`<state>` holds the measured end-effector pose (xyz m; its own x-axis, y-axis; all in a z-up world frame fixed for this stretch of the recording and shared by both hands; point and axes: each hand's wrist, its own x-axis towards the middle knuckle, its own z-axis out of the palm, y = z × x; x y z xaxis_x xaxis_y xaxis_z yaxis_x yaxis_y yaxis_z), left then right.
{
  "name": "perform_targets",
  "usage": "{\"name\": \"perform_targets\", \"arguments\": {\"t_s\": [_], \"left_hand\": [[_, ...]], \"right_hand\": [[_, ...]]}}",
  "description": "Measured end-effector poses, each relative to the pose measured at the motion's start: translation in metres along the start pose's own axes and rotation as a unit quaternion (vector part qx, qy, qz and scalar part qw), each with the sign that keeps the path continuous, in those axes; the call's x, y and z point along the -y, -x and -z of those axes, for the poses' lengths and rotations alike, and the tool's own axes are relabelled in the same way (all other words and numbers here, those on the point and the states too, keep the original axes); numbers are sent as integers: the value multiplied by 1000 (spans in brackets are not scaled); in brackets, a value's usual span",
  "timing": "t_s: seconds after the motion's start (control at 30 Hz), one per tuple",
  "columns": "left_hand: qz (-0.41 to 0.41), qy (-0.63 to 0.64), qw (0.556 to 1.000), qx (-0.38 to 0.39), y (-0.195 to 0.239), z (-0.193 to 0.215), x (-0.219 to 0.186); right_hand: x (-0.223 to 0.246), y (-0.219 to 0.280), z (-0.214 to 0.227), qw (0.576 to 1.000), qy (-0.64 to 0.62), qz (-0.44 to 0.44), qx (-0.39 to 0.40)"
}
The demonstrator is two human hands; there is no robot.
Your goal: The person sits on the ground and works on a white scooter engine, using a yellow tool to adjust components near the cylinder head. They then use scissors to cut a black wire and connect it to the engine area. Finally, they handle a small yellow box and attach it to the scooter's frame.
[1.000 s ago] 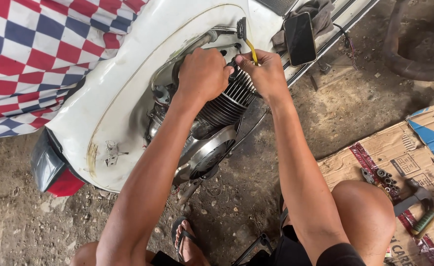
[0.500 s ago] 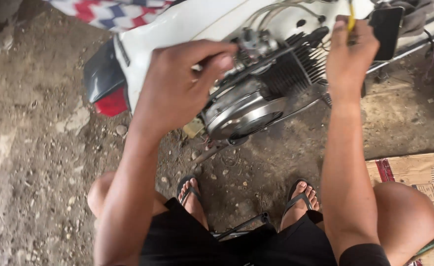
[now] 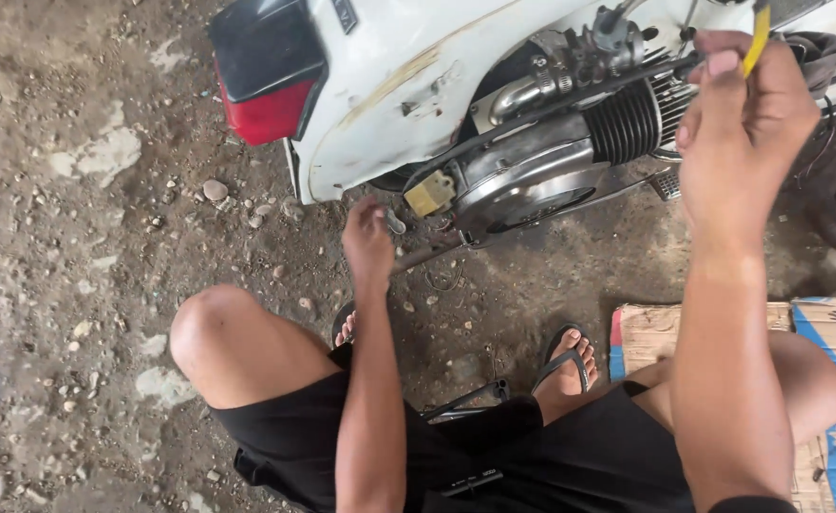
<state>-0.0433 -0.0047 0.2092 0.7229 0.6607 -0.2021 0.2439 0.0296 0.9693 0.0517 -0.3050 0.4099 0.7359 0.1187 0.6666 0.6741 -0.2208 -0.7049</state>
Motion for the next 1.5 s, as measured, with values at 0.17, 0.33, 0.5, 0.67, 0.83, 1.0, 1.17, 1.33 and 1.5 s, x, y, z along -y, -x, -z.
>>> {"name": "perform_targets", "arguments": {"t_s": [0.17, 0.33, 0.5, 0.67, 0.83, 1.0, 1.17, 1.33, 1.5], "left_hand": [[24, 67, 996, 59, -2, -12, 13], [-72, 121, 988, 69, -4, -13, 23], [-83, 162, 980, 77, -11, -13, 25], [-106, 156, 979, 78, -9, -6, 20], [-116, 107, 985, 74, -17, -8, 21], [-56, 119, 988, 86, -30, -8, 34], [-74, 183, 972, 128, -34, -1, 31], [-57, 102, 984, 136, -35, -3, 29], [-97, 29, 985, 138, -43, -9, 32]], "right_hand": [[18, 20, -10, 998, 43, -31, 19], [30, 36, -20, 996, 58, -26, 67], [30, 49, -33, 993, 54, -63, 86], [33, 59, -40, 989, 55, -89, 106], [27, 69, -41, 986, 60, -100, 115], [26, 77, -36, 982, 48, -151, 98], [24, 85, -33, 982, 28, -167, 84], [25, 92, -29, 982, 28, -166, 81], [20, 97, -30, 985, 13, -164, 57]]}}
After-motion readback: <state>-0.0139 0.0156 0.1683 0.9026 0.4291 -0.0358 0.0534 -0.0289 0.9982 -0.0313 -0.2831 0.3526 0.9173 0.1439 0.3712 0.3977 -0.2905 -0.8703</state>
